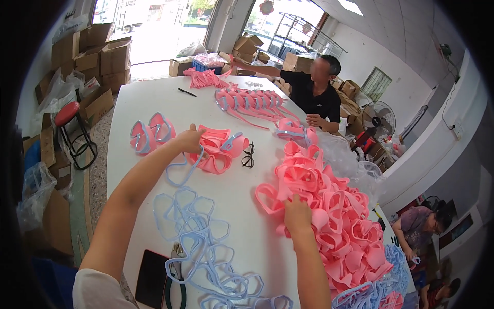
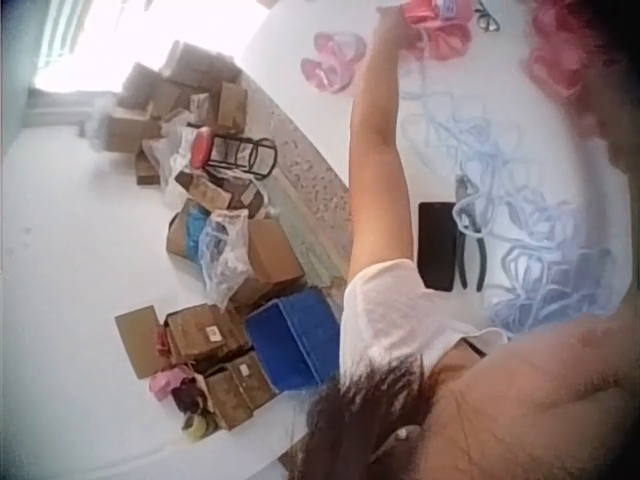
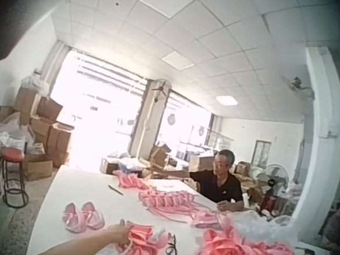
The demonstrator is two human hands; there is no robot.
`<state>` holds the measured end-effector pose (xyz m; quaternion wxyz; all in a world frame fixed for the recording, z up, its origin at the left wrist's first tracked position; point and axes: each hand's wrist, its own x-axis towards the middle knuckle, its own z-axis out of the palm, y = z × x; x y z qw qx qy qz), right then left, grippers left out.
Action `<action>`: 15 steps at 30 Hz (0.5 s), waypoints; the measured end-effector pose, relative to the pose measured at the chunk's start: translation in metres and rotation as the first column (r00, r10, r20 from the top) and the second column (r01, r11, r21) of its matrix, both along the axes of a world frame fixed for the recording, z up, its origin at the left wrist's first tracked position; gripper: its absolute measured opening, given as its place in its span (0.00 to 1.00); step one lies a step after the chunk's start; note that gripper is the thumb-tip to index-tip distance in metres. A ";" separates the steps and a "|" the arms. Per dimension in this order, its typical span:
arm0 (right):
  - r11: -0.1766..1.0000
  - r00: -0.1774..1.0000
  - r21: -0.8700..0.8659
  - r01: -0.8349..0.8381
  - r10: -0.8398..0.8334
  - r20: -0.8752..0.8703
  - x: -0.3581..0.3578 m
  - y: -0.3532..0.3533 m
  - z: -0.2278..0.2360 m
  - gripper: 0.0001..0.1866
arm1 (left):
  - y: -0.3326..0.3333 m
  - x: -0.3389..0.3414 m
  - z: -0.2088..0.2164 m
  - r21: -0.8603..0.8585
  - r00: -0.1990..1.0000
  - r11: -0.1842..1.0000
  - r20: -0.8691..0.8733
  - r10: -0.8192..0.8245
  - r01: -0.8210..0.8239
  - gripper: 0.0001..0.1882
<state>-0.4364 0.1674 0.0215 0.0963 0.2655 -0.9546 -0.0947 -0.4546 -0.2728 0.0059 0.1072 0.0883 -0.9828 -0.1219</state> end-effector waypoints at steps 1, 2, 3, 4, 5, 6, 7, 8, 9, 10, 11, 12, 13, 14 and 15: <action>0.999 1.000 -0.035 -0.004 0.005 0.011 0.010 0.014 0.000 0.14 | 0.012 -0.006 0.007 -0.062 0.991 0.998 0.133 0.007 0.001 0.57; 1.000 1.000 -0.006 -0.005 0.005 0.006 0.025 0.026 0.003 0.13 | 0.018 -0.008 0.011 -0.125 0.965 0.992 0.262 0.025 0.008 0.55; 1.000 1.000 0.021 -0.009 0.009 -0.001 0.042 0.036 0.008 0.12 | 0.017 -0.010 0.008 -0.121 0.965 0.993 0.262 0.024 0.009 0.55; 1.000 1.000 0.026 0.012 -0.013 0.020 0.062 0.044 0.015 0.13 | 0.017 -0.011 0.005 -0.171 0.972 0.984 0.236 -0.003 0.044 0.52; 0.999 0.999 0.031 0.035 -0.037 0.038 0.081 0.052 0.024 0.13 | 0.018 -0.013 0.003 -0.222 0.978 0.972 0.208 -0.033 0.080 0.48; 0.992 0.991 0.076 0.105 -0.111 0.081 0.097 0.060 0.034 0.14 | 0.017 -0.018 0.003 -0.217 0.977 0.972 0.209 -0.038 0.085 0.48; 0.978 0.975 0.123 0.168 -0.184 0.125 0.111 0.068 0.043 0.15 | 0.013 -0.023 0.002 -0.197 0.972 0.979 0.237 -0.001 0.049 0.40; 0.979 0.975 0.123 0.165 -0.180 0.131 0.122 0.075 0.049 0.15 | 0.006 -0.027 0.000 -0.180 0.963 0.984 0.266 0.042 0.006 0.32; 0.977 0.966 0.120 0.175 -0.194 0.171 0.131 0.082 0.054 0.16 | -0.001 -0.030 -0.007 -0.182 0.961 0.983 0.271 0.048 0.002 0.32; 0.973 0.954 0.120 0.197 -0.218 0.204 0.141 0.092 0.058 0.17 | -0.003 -0.039 -0.017 -0.155 0.962 0.987 0.264 0.068 -0.027 0.25; 0.971 0.953 0.122 0.206 -0.227 0.201 0.150 0.100 0.060 0.17 | -0.001 -0.042 -0.019 -0.128 0.963 0.990 0.255 0.085 -0.053 0.18; 0.958 0.931 0.172 0.229 -0.268 0.249 0.159 0.107 0.061 0.18 | -0.001 -0.041 -0.022 -0.125 0.964 0.991 0.253 0.078 -0.048 0.18; 0.939 0.902 0.226 0.258 -0.318 0.293 0.169 0.117 0.061 0.19 | 0.007 -0.039 -0.024 -0.115 0.978 0.993 0.202 0.056 -0.033 0.15; 0.938 0.902 0.226 0.261 -0.320 0.288 0.177 0.124 0.059 0.19 | 0.008 -0.034 -0.023 -0.107 0.988 0.994 0.150 0.047 -0.031 0.11; 0.932 0.878 0.249 0.265 -0.340 0.338 0.184 0.130 0.056 0.21 | 0.005 -0.031 -0.022 -0.105 0.988 0.994 0.145 0.046 -0.031 0.11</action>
